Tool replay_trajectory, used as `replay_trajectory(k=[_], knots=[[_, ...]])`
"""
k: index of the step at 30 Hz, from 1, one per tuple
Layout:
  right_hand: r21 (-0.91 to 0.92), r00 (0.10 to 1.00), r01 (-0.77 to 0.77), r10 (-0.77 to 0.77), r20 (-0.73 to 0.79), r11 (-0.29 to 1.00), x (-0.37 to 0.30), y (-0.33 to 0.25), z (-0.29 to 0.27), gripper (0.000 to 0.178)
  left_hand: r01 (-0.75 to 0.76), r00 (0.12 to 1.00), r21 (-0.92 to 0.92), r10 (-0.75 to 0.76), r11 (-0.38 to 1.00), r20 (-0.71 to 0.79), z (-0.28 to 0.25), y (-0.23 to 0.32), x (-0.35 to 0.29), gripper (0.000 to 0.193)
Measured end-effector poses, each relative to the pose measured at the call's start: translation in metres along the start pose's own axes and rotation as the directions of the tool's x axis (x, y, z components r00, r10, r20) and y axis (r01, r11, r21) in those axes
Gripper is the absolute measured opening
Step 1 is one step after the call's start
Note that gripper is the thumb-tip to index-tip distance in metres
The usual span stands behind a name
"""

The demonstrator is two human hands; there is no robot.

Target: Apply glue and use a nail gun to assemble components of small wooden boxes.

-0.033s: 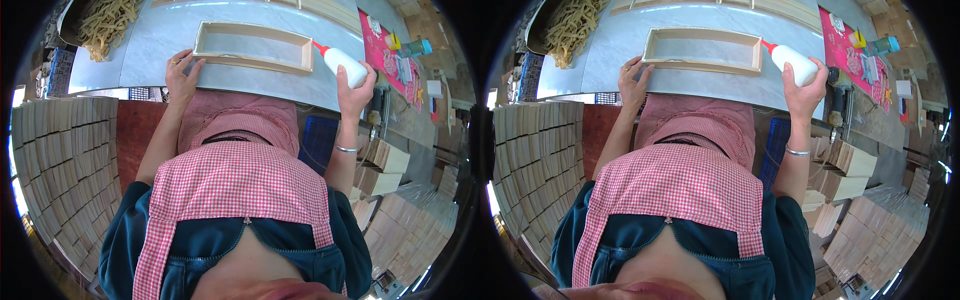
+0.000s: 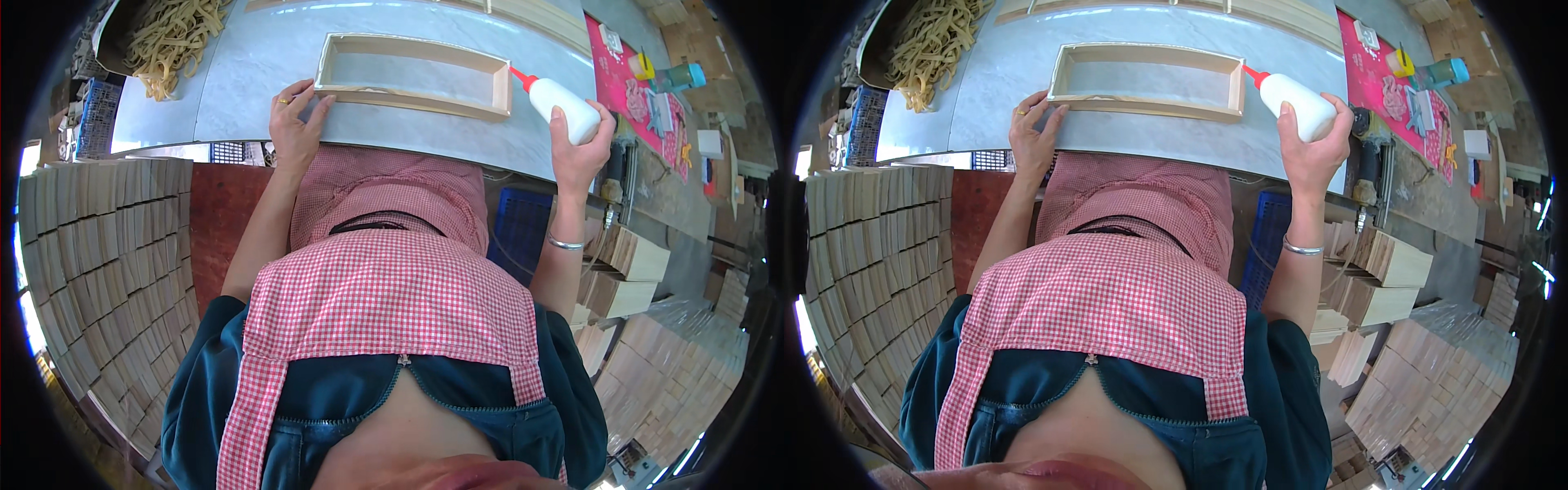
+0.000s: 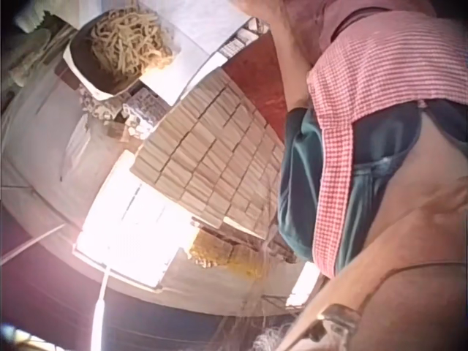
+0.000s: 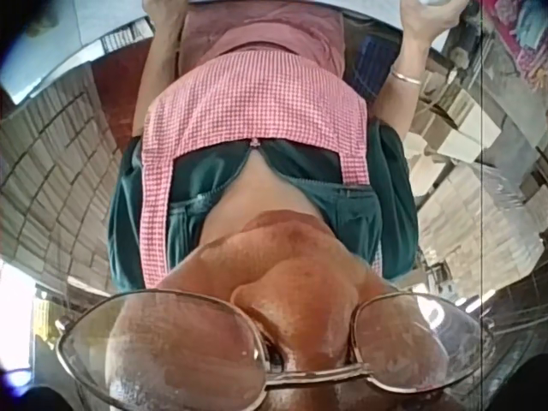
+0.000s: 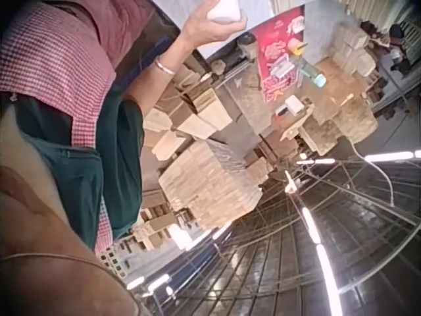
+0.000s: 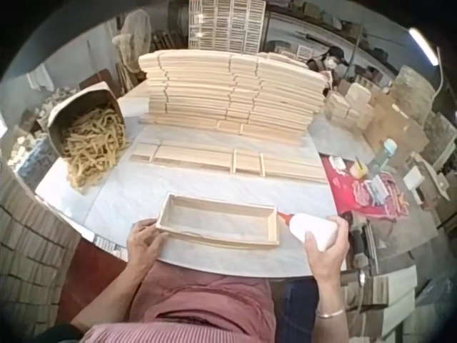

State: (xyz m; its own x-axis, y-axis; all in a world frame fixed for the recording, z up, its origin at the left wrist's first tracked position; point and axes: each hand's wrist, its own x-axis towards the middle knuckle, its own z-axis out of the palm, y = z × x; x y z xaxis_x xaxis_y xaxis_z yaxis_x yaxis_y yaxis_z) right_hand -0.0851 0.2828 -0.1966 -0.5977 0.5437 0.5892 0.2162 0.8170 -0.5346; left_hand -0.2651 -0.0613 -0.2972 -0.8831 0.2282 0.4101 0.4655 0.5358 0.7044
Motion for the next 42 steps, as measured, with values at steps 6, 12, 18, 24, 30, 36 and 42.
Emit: replay_trajectory(k=[6,12,18,24,30,36,42], knots=[[-0.039,0.999,-0.041,0.042,0.028,0.998,-0.02,-0.011,-0.021,0.052,-0.015,1.0,0.018,0.015,1.0,-0.006,0.0,-0.001,0.0,0.031],[-0.025,0.99,-0.121,0.122,0.076,0.992,-0.042,-0.033,-0.043,0.052,-0.011,1.0,0.019,0.011,1.0,-0.016,0.001,-0.003,0.0,0.031],[0.315,0.901,-0.43,0.38,0.209,0.846,-0.049,-0.071,-0.023,0.051,-0.033,0.998,0.028,0.034,0.999,-0.049,-0.001,-0.005,0.0,0.03],[0.505,0.918,-0.276,0.068,0.392,0.818,-0.07,-0.125,0.066,0.052,-0.05,0.996,0.026,0.052,0.998,-0.066,0.008,-0.013,-0.001,0.03],[0.542,0.944,-0.139,-0.054,0.325,0.828,-0.065,-0.14,0.104,0.052,-0.064,0.995,0.024,0.066,0.998,-0.076,0.008,-0.014,-0.002,0.03],[0.474,0.952,-0.069,-0.083,0.293,0.878,-0.062,-0.137,0.092,0.053,-0.066,0.994,0.011,0.066,0.998,-0.082,0.007,-0.013,-0.001,0.03],[0.377,0.958,-0.041,-0.071,0.277,0.926,-0.06,-0.121,0.069,0.054,-0.081,0.992,-0.01,0.08,0.997,-0.096,0.008,-0.016,-0.001,0.03]])
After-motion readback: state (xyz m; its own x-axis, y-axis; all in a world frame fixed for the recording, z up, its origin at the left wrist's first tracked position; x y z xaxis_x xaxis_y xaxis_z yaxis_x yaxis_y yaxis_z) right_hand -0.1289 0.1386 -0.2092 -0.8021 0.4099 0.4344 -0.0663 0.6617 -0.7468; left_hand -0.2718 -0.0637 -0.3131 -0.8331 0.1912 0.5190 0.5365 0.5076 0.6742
